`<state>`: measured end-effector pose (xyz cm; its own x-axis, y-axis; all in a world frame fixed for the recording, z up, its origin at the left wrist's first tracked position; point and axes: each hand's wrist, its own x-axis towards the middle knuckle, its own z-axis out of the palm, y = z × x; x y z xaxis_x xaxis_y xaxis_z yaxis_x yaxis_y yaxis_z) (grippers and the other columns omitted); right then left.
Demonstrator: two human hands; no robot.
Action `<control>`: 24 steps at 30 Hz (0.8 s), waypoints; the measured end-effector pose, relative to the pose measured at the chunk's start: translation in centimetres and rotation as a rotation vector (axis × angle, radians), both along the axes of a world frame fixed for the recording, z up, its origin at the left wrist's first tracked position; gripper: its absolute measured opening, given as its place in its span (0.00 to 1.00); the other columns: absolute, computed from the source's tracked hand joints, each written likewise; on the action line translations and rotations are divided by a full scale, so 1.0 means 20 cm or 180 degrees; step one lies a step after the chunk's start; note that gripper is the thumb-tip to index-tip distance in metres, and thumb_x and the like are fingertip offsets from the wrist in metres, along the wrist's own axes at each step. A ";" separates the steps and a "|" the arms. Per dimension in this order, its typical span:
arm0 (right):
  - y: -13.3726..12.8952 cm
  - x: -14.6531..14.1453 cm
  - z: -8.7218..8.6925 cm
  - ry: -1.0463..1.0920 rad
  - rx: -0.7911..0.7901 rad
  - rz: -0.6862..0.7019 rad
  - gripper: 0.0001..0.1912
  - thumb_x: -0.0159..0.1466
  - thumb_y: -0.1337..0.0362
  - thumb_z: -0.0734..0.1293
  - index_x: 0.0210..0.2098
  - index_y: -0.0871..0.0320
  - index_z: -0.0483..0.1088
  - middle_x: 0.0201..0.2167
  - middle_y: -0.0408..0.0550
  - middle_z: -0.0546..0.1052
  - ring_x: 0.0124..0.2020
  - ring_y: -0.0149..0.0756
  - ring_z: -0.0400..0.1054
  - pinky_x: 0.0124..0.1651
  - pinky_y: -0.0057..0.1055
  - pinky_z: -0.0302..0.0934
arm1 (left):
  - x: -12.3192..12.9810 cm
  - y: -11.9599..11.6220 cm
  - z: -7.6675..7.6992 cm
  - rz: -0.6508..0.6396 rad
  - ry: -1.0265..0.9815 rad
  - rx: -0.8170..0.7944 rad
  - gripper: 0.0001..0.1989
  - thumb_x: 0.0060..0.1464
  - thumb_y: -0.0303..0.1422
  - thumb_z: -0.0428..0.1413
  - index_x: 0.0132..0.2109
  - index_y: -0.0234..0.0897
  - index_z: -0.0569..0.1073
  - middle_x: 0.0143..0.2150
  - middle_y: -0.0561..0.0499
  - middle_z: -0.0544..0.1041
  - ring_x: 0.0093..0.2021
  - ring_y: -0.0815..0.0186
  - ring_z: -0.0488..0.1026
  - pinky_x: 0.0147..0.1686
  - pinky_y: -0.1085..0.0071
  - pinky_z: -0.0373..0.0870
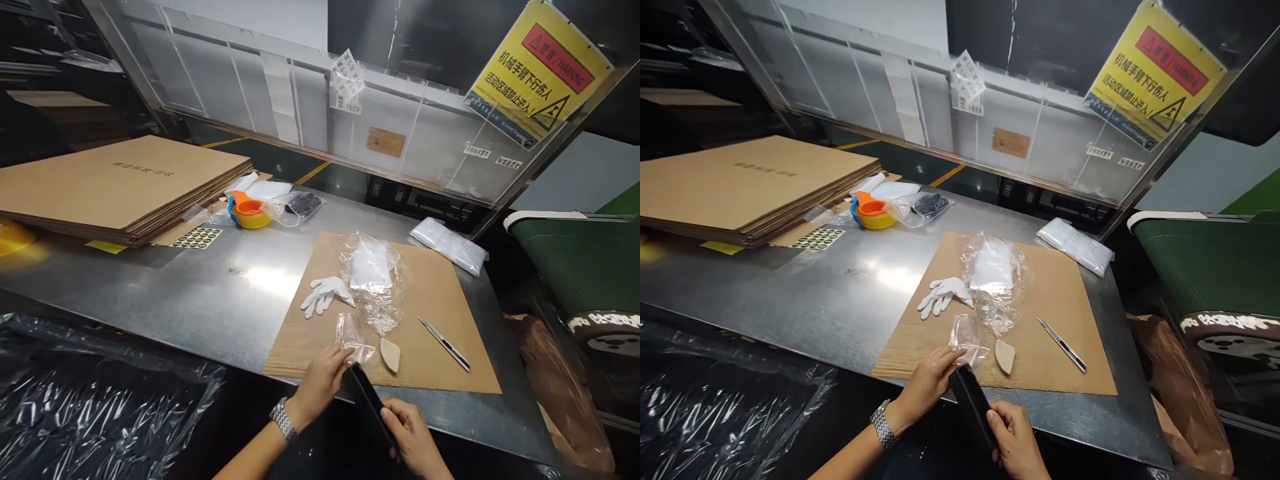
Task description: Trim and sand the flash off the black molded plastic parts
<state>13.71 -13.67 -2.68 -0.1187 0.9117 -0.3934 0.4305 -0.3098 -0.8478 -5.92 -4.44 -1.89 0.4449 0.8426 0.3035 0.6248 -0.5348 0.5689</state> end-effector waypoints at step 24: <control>0.02 0.19 0.62 -0.0280 0.0834 -0.0142 0.19 0.63 0.50 0.58 0.42 0.56 0.69 0.20 0.44 0.73 0.18 0.29 0.64 0.23 0.23 0.54 | 0.30 -0.09 0.57 -0.0755 -0.0290 0.0862 0.09 0.60 0.26 0.45 0.40 0.36 0.70 0.26 0.51 0.71 0.26 0.66 0.69 0.24 0.72 0.65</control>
<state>17.51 -13.36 9.72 -0.0518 0.9873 -0.1505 0.4969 -0.1052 -0.8614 0.18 -6.30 9.56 0.5790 0.6031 0.5487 0.4186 -0.7974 0.4347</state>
